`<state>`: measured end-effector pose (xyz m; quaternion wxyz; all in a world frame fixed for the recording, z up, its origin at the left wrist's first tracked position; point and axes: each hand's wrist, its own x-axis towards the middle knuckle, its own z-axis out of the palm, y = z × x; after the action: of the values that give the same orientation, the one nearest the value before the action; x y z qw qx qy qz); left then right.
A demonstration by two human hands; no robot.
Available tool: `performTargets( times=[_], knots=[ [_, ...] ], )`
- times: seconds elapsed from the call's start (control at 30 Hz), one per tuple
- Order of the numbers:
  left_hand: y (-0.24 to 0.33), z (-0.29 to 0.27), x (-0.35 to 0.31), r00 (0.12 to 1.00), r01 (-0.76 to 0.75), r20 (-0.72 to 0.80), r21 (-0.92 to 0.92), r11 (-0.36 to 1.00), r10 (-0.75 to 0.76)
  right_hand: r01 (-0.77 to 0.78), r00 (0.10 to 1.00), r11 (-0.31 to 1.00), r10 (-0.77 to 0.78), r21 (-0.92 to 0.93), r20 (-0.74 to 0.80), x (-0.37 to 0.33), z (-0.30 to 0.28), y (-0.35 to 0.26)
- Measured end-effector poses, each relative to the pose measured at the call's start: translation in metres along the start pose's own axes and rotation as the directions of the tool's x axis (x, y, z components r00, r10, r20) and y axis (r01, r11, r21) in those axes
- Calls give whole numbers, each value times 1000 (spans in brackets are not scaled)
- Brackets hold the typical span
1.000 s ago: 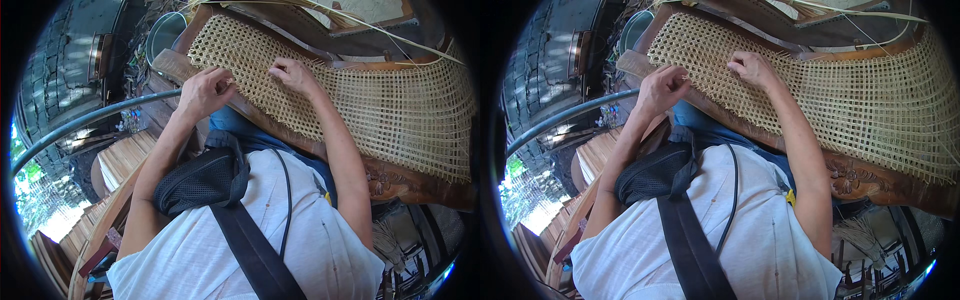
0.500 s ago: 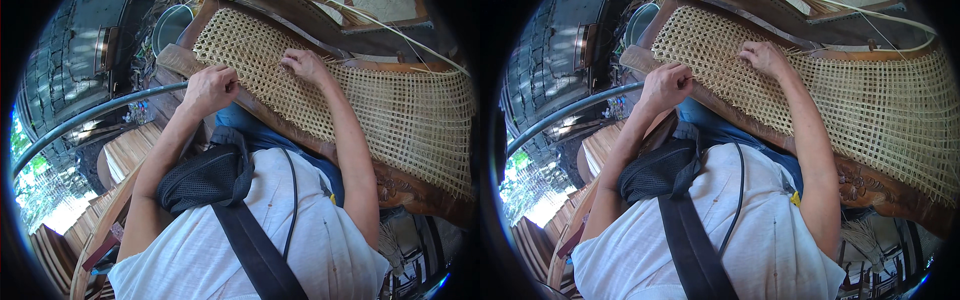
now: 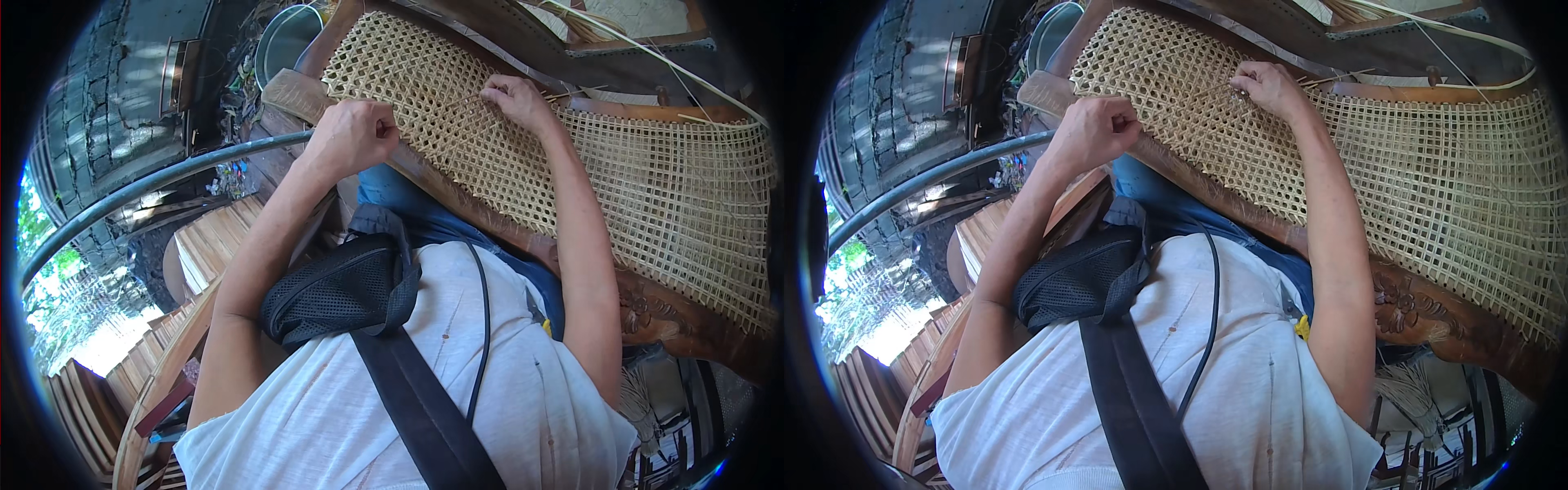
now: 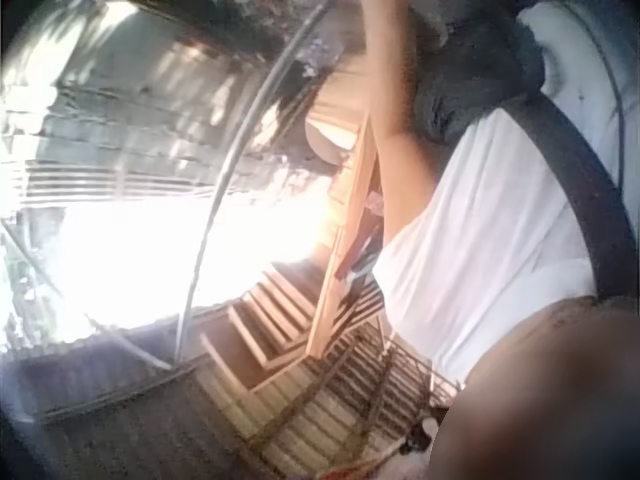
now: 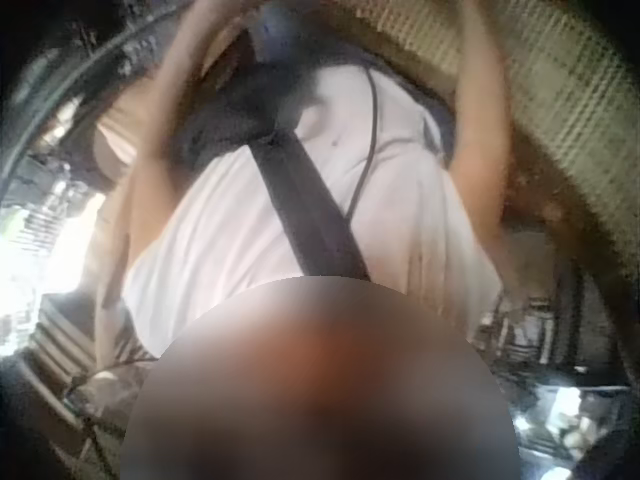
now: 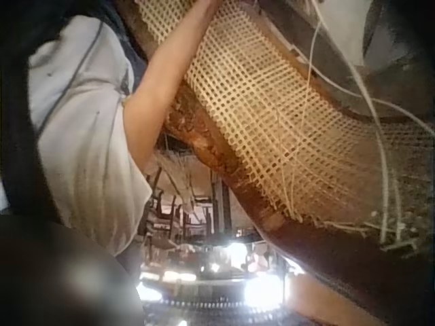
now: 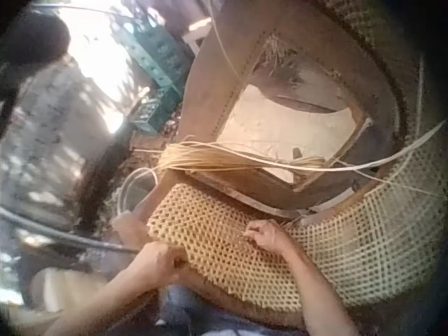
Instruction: Weaving rattan material onto a wooden chair frame using tools.
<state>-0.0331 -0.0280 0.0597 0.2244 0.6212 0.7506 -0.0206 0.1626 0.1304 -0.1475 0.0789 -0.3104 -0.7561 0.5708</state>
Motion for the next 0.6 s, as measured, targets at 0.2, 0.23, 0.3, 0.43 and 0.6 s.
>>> performTargets(
  times=[0.2, 0.23, 0.3, 0.43, 0.6],
  knots=[
    [3, 2, 10, 995, 96, -17, 9, 995, -95, -54, 999, 999, 54, -3, -4, 5, -6, 2],
    [1, 0, 11, 995, 97, -17, 11, 995, -96, -82, 997, 997, 81, -6, -2, 6, -6, 3],
    [-2, -6, 14, 991, 102, 94, -78, 992, -95, -76, 997, 997, 76, -2, -6, 7, -4, 6],
    [-9, -3, 20, 996, 53, 64, 33, 998, -55, -43, 998, 999, 42, -14, -37, 6, -3, 9],
    [-10, -2, 23, 993, 61, 98, 35, 998, -64, -10, 999, 1000, 9, -16, -45, 9, -2, 15]
  ],
)
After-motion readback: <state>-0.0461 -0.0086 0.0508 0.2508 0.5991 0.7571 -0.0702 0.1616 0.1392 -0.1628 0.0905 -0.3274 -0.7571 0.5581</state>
